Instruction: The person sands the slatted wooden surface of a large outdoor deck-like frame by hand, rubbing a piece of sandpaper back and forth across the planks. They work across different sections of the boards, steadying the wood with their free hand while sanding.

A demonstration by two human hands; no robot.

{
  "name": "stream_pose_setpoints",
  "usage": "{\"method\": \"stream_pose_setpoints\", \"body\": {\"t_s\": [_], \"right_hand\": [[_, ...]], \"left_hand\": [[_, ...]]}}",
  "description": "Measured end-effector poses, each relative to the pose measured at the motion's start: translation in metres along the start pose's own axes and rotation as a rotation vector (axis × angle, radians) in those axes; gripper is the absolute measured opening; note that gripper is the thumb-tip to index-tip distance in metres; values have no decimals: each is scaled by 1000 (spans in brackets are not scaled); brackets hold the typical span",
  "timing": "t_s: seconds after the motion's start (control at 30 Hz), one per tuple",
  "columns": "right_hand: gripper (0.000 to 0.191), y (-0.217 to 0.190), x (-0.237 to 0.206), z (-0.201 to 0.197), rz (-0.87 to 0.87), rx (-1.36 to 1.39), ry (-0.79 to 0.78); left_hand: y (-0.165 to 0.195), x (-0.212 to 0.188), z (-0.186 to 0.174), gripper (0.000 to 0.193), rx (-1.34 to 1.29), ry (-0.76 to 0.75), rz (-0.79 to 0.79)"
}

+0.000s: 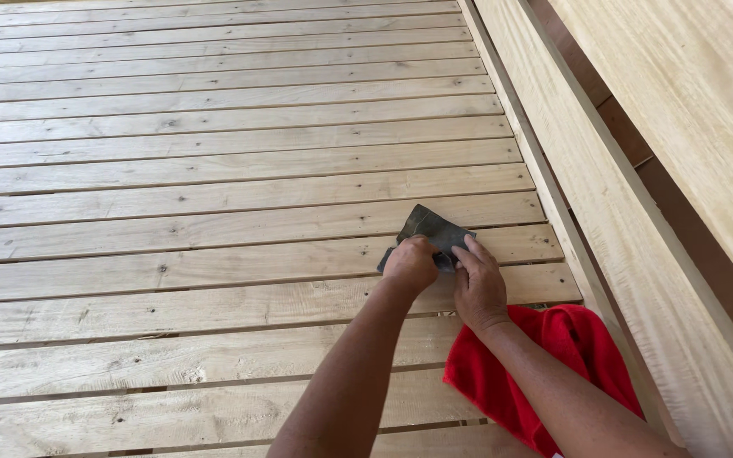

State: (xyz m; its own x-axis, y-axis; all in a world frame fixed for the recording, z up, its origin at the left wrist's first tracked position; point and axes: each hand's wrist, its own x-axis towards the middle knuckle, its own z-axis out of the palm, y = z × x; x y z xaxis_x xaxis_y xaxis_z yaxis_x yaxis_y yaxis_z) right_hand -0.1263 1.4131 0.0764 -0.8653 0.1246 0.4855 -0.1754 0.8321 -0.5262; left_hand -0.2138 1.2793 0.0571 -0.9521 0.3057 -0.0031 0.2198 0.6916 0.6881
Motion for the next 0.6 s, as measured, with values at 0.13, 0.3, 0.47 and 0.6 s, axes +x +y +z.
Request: {"method": "stream_pose_setpoints", "body": {"t_s": [0.13,0.3,0.47,0.6], "right_hand": [[33,19,7,6,-32,-56,-29],[37,26,5,13,-90,-114,-116],[41,17,6,14,-87,-200,-154],[50,7,8,14,-72,-240,-162]], "left_hand": [[-42,-4,-21,25,88,83,138],[-106,-28,-91,28,144,31,-167],[-57,-23,-52,25,217,32,-38],[-29,-17,-17,38,126,68,48]]}}
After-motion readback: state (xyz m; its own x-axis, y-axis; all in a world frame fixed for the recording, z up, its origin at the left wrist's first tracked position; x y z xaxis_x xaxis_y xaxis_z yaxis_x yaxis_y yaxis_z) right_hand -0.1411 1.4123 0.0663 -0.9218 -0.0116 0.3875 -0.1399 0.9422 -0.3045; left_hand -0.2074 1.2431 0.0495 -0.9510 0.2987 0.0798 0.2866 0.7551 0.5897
